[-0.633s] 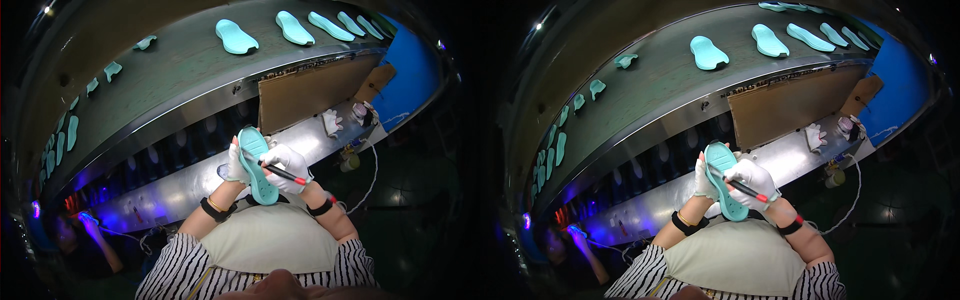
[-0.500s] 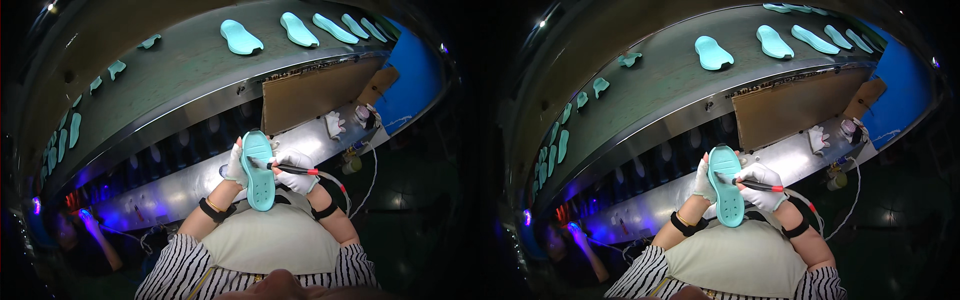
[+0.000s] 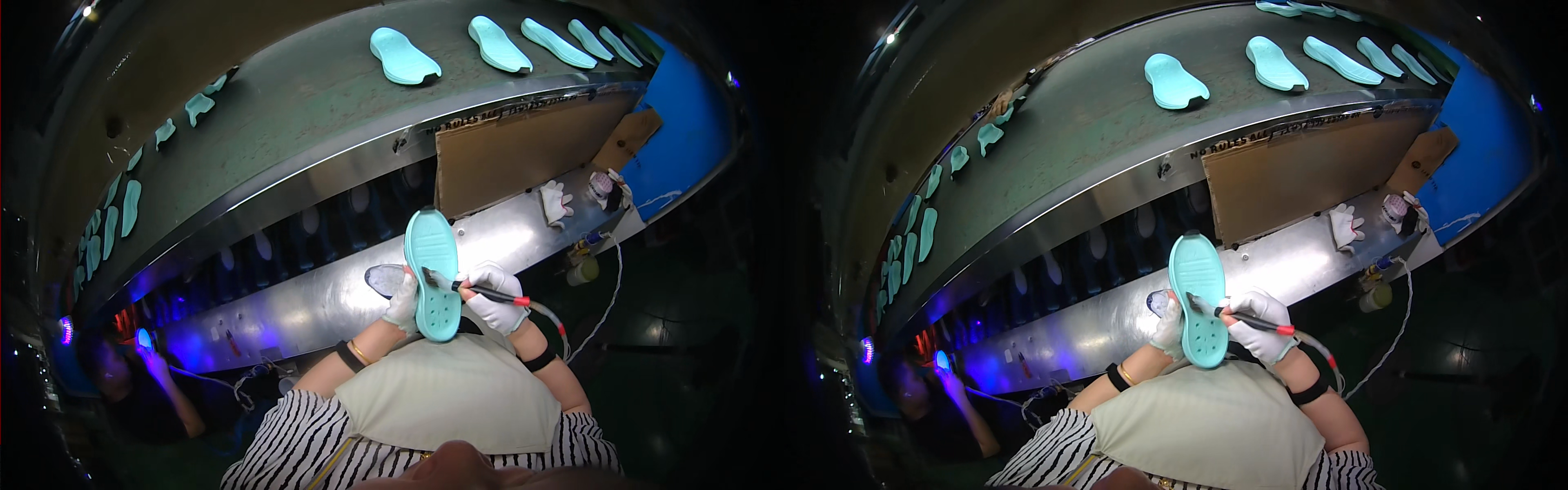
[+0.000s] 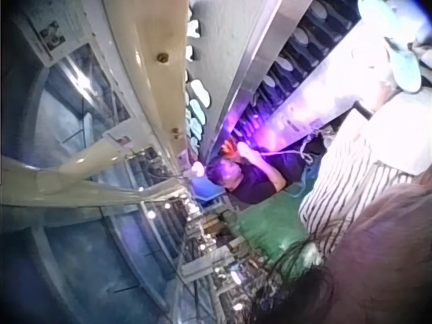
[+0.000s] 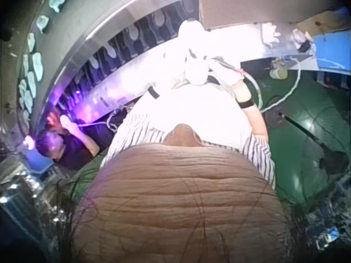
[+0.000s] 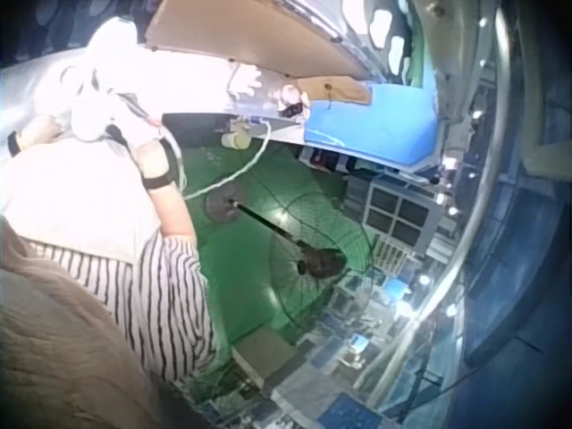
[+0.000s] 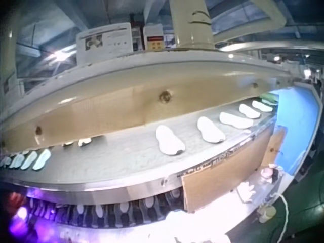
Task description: Apply adhesive to the bottom of shoe soles using a brush tool.
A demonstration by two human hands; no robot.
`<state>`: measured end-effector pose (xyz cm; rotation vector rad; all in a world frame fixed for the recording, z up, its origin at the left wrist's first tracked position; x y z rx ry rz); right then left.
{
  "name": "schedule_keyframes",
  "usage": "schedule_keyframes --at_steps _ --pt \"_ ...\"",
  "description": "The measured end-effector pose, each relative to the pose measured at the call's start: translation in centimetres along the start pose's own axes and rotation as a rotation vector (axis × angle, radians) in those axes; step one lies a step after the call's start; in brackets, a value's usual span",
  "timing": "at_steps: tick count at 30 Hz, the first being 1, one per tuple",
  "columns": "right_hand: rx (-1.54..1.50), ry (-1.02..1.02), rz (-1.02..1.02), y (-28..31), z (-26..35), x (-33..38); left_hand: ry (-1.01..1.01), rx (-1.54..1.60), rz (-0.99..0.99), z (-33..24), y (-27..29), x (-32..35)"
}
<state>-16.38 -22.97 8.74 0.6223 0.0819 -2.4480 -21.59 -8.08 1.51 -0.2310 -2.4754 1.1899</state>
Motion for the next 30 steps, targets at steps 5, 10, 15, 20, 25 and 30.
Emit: schedule_keyframes --at_steps 5,10,15,20,25,30 --pt "-0.172 -0.198 -0.035 -0.2 -0.1 -0.1 -0.078 0.149 0.163 -2.3 -1.8 -1.4" --pt "-0.015 0.113 -0.072 -0.4 0.0 -1.0 -0.182 0.248 0.081 -3.9 -2.8 -2.6" --pt "-0.357 -0.27 0.012 -0.9 -0.8 -0.5 -0.144 0.41 0.29 -4.4 -1.4 -3.6" --pt "-0.275 -0.078 -0.142 0.5 -0.8 -1.7 -0.186 0.31 0.263 -5.6 -2.7 -3.5" --pt "-0.137 -0.083 0.117 0.3 0.0 -2.8 -0.16 0.08 0.453 -7.9 -2.1 -3.8" --pt "-0.259 -0.343 0.368 1.6 -0.5 -3.1 0.064 -0.127 0.393 -7.9 -1.9 -3.5"
Point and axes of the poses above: each hand's wrist, its own x-axis away from the middle knuckle, its own y-axis out of the back of the hand, z = x × y, the point moved 3 cm from there along -x, towards the middle knuckle, and after that the axes turned 11 degrees about y, right-handed, at the moved point
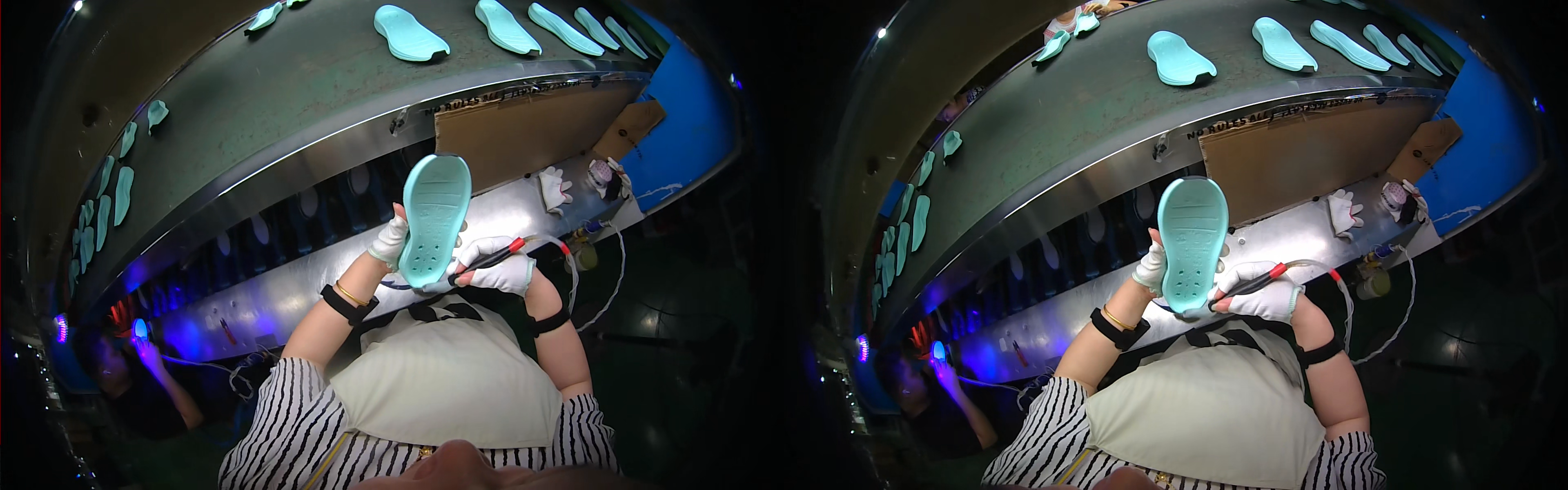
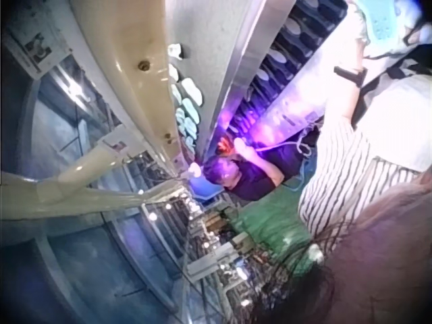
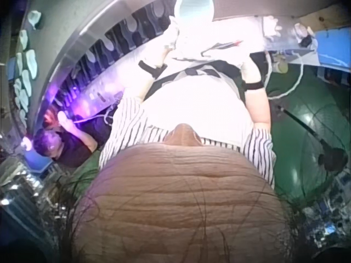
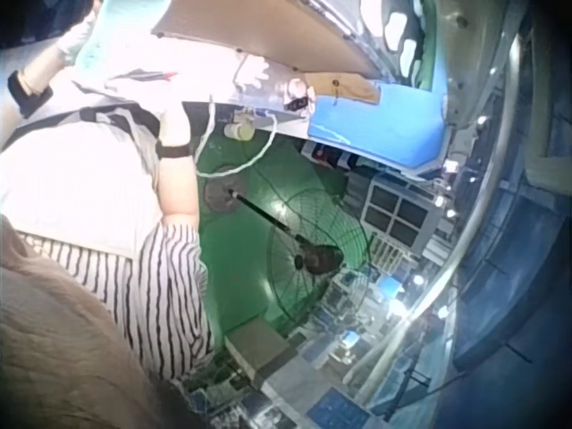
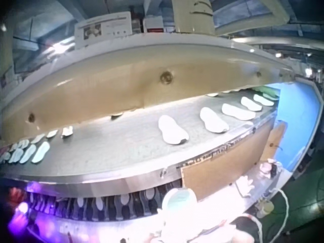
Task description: Apply adhesive to the bottom of shoe soles using a brush tool.
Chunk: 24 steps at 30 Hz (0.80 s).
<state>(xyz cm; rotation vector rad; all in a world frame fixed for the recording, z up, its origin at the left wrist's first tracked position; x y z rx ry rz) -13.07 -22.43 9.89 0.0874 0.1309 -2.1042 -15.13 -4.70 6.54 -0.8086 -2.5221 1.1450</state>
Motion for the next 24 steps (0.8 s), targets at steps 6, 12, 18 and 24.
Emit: schedule_keyframes --at_steps 6,12,18,24 --pt "0.286 0.367 -0.036 -1.3 2.4 -0.3 0.158 -0.047 -0.056 1.0 2.6 -0.7" --pt "0.414 0.213 0.129 -1.3 2.3 -0.2 0.238 -0.099 -0.209 0.0 1.8 -0.5" --pt "0.469 0.362 0.074 -1.2 3.1 -0.1 0.249 -0.216 -0.39 -0.1 2.0 -0.2" --pt "0.281 0.263 -0.018 0.2 4.2 1.6 0.016 -0.359 -0.425 -2.5 0.7 1.4"
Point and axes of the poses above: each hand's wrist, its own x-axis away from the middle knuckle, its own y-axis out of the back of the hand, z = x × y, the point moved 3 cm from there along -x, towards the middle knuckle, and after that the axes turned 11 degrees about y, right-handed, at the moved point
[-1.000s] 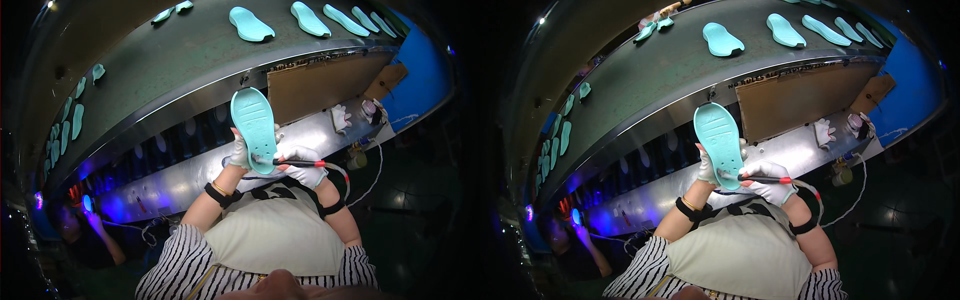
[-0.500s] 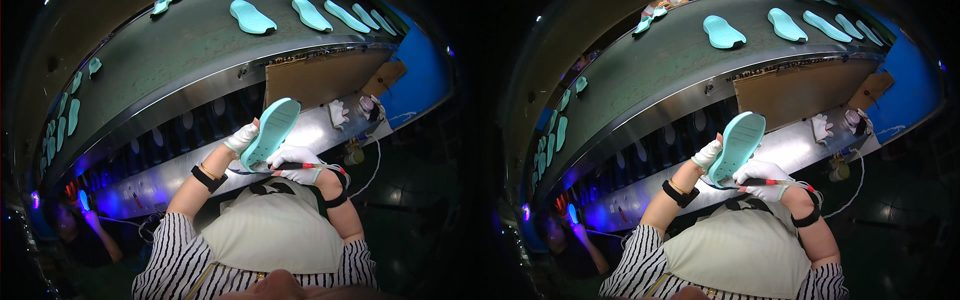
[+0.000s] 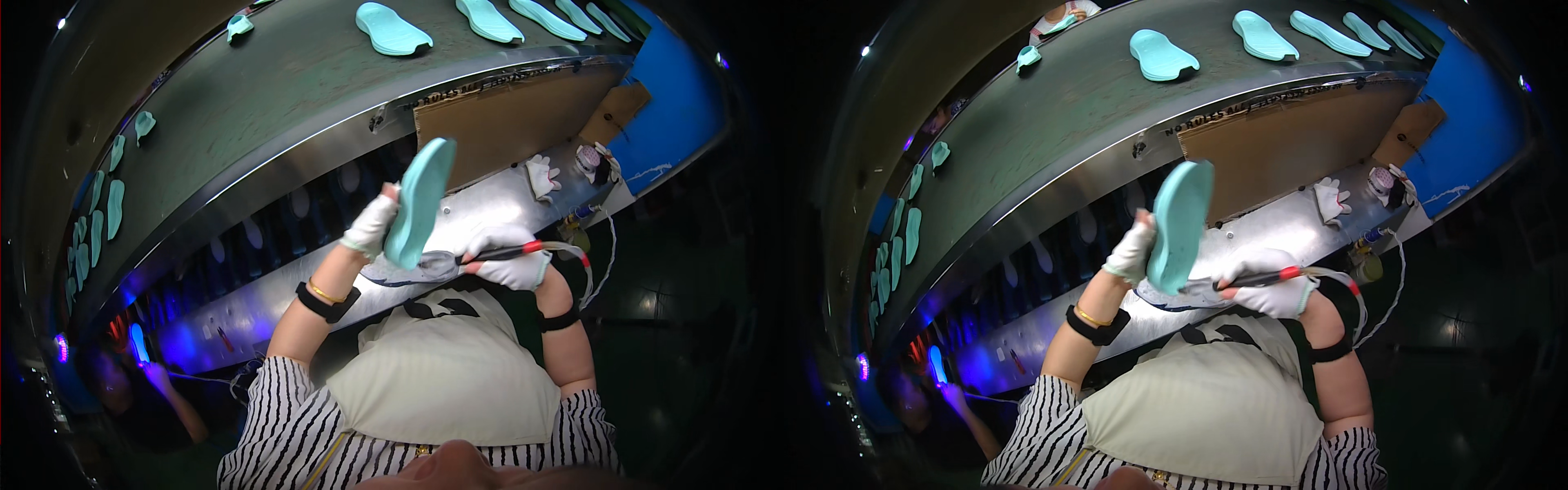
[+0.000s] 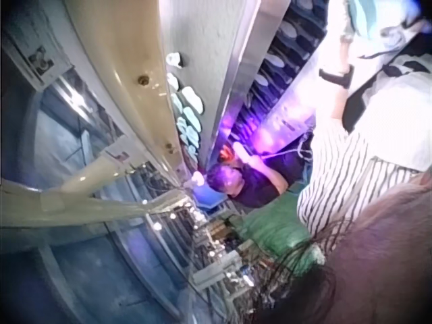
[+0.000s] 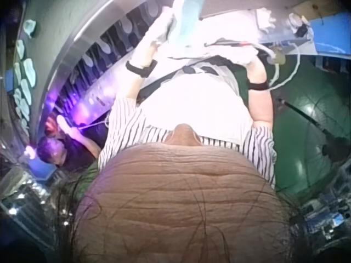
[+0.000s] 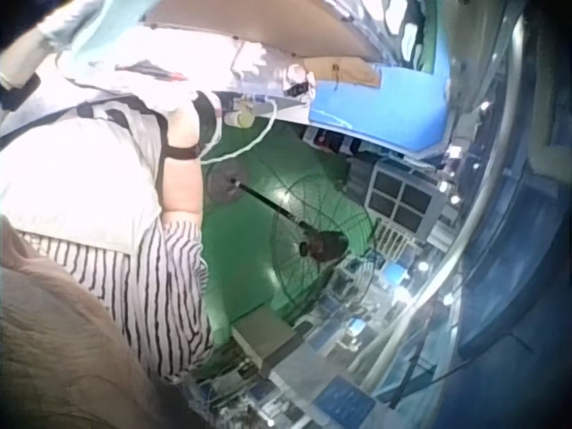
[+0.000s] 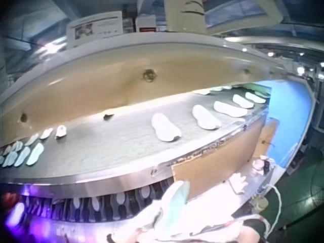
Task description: Apply adhesive to the bottom of shoe soles using a brush tool.
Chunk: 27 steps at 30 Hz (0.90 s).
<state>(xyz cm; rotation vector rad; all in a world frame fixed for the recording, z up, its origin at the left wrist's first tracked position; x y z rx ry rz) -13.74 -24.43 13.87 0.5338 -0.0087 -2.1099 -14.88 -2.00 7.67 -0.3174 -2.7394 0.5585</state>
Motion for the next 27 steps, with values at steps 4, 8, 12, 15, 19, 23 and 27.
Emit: schedule_keyframes --at_steps 4,8,12,15,19,23,27 --pt "-0.017 0.066 -0.312 1.7 0.1 1.7 -0.388 0.374 0.083 -4.4 -2.6 2.6" --pt "-0.24 -0.007 -0.518 0.8 -2.9 2.9 0.141 0.675 0.295 1.4 -0.2 0.7" --pt "-0.251 -0.126 -0.626 0.0 -4.2 2.3 0.059 0.77 0.37 5.0 -1.0 -0.2" --pt "-0.275 -0.112 -0.726 0.7 -5.4 1.2 -0.001 0.761 0.249 6.0 -4.4 -0.6" --pt "-0.033 0.1 -0.796 1.1 -6.4 0.0 0.084 0.757 0.316 6.9 -6.9 -0.9" --pt "0.329 0.169 -0.509 -0.7 -3.4 -0.9 0.079 0.618 0.094 8.4 -5.3 -1.4" --pt "-0.149 -0.031 -0.581 -0.8 -4.3 0.0 0.047 0.701 0.075 8.1 -5.2 -1.4"
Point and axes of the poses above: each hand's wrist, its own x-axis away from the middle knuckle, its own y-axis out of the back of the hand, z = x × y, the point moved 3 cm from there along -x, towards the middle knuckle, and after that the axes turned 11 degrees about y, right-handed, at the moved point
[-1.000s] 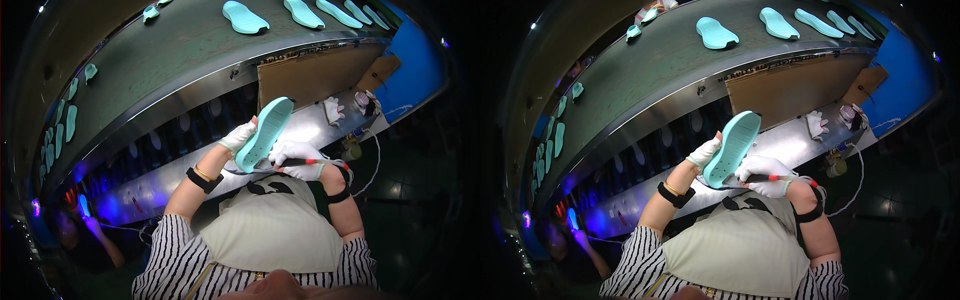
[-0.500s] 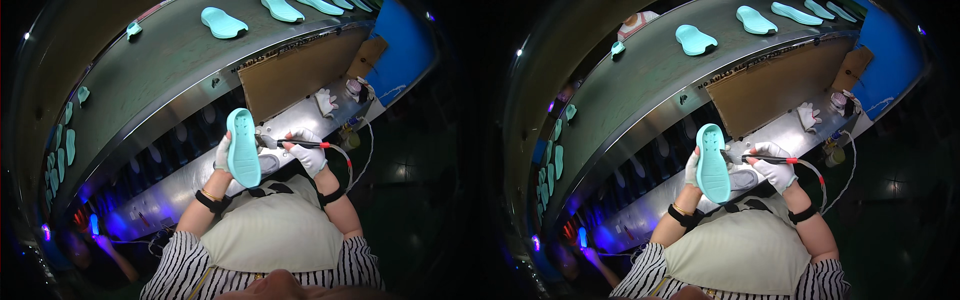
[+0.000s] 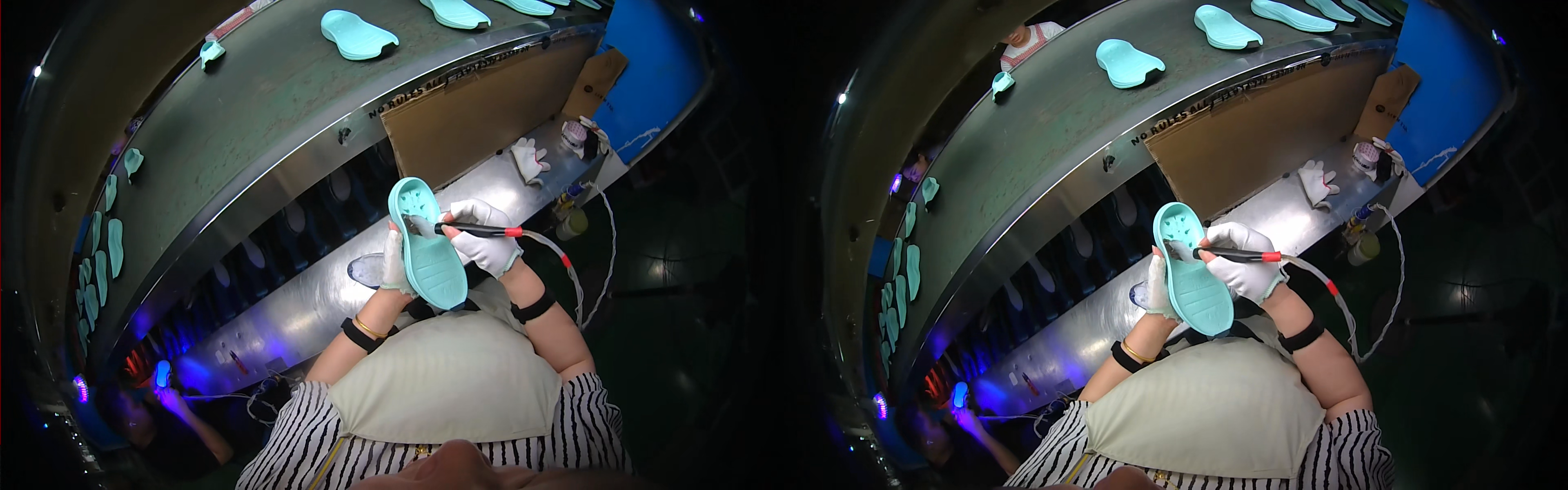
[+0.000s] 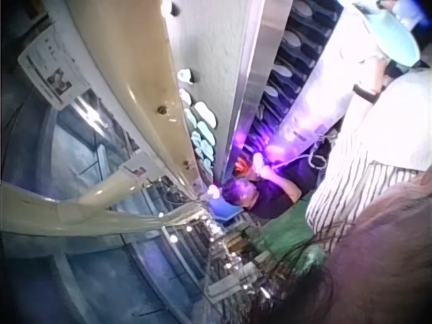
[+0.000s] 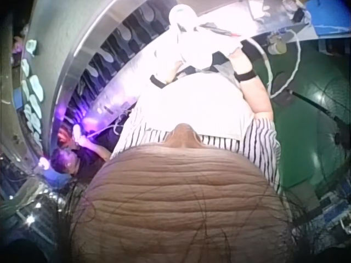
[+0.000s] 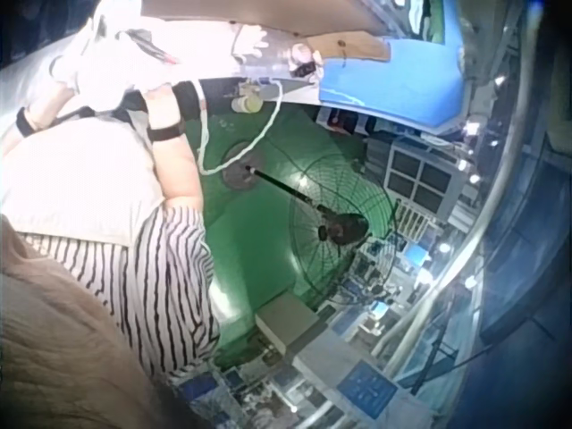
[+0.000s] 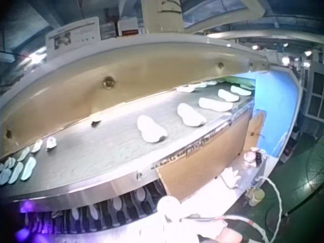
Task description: Apply adhesive to the bottom of shoe soles using a brush tool.
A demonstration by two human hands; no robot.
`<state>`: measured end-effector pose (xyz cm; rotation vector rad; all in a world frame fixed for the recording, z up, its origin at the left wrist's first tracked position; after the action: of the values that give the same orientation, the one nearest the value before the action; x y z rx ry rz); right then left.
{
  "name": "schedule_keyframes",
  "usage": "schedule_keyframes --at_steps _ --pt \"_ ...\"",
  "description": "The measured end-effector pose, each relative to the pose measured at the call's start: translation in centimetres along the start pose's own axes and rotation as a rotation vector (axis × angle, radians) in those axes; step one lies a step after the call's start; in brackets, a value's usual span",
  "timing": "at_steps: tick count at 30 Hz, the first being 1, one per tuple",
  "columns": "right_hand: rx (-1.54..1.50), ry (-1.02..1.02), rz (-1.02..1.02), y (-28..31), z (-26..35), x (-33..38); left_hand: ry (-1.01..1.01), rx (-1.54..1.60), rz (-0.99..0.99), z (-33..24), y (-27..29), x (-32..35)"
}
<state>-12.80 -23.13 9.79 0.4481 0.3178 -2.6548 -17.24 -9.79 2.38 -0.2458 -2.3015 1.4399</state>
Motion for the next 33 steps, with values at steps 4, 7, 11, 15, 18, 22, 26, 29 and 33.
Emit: schedule_keyframes --at_steps 4,7,11,15,18,22,26,29,33 --pt "0.468 0.395 0.051 -0.9 1.3 -0.2 -0.082 0.001 0.055 -0.4 -0.1 -1.2" --pt "0.387 0.34 0.131 -1.5 1.5 1.0 -0.189 -0.028 0.056 -0.8 -0.8 -0.9" --pt "0.262 0.191 0.218 -0.4 0.8 1.8 -0.166 0.035 0.123 -1.5 -0.2 -0.9" --pt "0.321 0.294 0.183 -0.7 0.8 2.2 -0.127 0.087 0.132 -2.1 -0.3 -1.1" --pt "0.147 0.139 0.215 -1.0 0.2 2.8 -0.167 0.028 0.103 -3.0 0.9 -1.4" --pt "0.017 -0.13 0.086 0.3 -0.3 2.3 -0.109 0.144 0.153 -2.9 0.1 -1.1" --pt "0.154 0.0 0.039 1.3 -0.4 1.3 -0.054 0.163 0.224 -2.2 -3.5 0.4" --pt "0.132 0.011 0.011 0.5 -0.3 1.7 -0.052 0.143 0.405 -1.7 -3.4 0.2" --pt "0.147 0.14 0.187 -1.5 -0.3 3.0 -0.03 0.157 0.509 -1.9 -2.3 -0.7"
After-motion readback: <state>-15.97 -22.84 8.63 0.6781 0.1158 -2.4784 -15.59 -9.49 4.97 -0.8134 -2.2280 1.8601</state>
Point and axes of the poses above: each hand's wrist, its own x-axis away from the middle knuckle, its own y-axis out of the back of the hand, z = x × y, the point moved 3 cm from there along -x, towards the middle knuckle, and after that the axes turned 11 degrees about y, right-handed, at the moved point
